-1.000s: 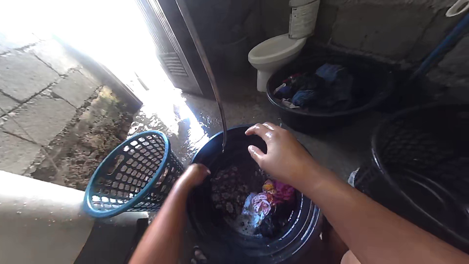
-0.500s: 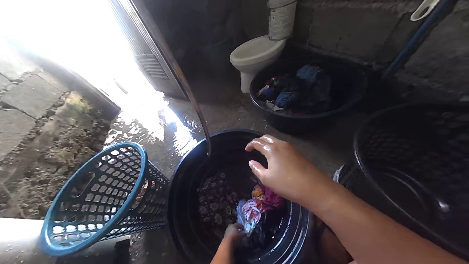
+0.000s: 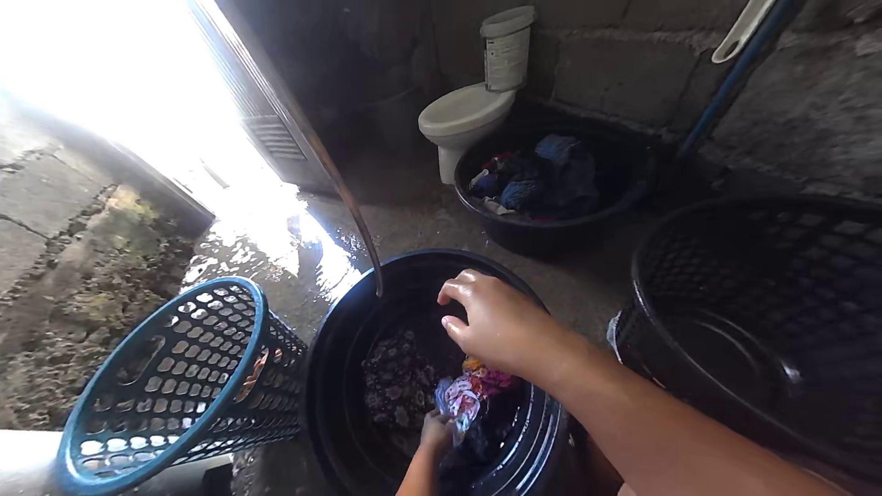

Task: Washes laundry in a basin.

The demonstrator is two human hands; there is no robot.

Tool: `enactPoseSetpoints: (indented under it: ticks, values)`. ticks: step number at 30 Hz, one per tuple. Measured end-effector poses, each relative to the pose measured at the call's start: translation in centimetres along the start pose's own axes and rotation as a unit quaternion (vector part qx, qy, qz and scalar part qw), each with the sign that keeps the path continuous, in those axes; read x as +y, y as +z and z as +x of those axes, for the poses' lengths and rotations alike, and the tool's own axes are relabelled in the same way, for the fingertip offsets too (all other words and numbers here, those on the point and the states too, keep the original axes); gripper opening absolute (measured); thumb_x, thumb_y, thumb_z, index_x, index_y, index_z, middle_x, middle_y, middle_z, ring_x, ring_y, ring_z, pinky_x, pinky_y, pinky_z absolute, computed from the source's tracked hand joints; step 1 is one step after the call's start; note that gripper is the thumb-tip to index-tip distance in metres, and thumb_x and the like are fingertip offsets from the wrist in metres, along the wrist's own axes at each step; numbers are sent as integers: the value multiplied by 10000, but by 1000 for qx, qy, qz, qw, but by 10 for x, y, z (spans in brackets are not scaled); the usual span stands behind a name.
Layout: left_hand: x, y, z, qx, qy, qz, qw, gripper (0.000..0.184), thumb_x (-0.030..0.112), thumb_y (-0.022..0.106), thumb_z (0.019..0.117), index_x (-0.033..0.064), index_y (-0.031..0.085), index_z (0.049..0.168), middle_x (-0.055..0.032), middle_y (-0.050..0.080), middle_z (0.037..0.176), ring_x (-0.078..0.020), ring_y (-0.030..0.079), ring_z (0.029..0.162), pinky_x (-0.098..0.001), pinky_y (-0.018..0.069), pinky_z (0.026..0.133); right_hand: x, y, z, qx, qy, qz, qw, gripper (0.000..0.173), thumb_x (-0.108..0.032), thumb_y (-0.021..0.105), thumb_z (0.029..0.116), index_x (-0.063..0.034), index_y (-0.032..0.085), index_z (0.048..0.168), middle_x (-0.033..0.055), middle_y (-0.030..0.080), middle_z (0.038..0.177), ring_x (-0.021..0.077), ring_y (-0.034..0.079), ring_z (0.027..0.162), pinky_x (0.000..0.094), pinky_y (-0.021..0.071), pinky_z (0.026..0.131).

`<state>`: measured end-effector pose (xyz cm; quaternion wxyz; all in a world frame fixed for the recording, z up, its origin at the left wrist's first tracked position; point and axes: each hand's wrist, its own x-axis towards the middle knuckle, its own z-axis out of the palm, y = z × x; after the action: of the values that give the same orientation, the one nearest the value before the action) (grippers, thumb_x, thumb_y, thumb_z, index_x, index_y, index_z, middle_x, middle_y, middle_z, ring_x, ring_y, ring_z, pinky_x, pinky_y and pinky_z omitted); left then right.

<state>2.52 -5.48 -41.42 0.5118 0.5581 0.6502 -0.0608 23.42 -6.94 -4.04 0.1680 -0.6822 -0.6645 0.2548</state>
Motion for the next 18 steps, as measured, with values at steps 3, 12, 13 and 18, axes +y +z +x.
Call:
enactPoseSetpoints:
  ticks: [3,12,13,18]
  values:
    - [4,1,-5,18,-26,31,999,404,223,548,1050,53,592,1413,-214,448,1549,-390,452,1410,-549,374,1155,-2,-1,-1,-10,-5,0,1000,297,-251,629,1004,-148,678,1279,87,639,1219,258,620,1152,506,512,954]
    - [42,-100,-59,198,101,-432,874,388,263,450,1106,-89,608,1064,-129,660,824,-192,674,704,-380,610,668,15,0,4,16,-8,15,1000,263,-218,627,995,-121,703,1227,107,666,1156,277,656,1075,532,535,892]
    - [46,-110,-62,194,106,-411,884,408,299,453,1108,-75,614,1077,-117,652,821,-181,660,697,-365,595,658,15,0,4,15,-7,11,1000,259,-220,626,998,-123,704,1225,103,667,1159,274,654,1084,532,534,893]
    - [14,-94,-42,107,27,38,993,386,214,743,930,-48,634,1191,-237,677,1107,-345,678,1005,-507,553,913,12,5,0,32,-21,13,999,224,-197,656,982,-107,718,1178,114,685,1106,295,670,1032,545,549,855]
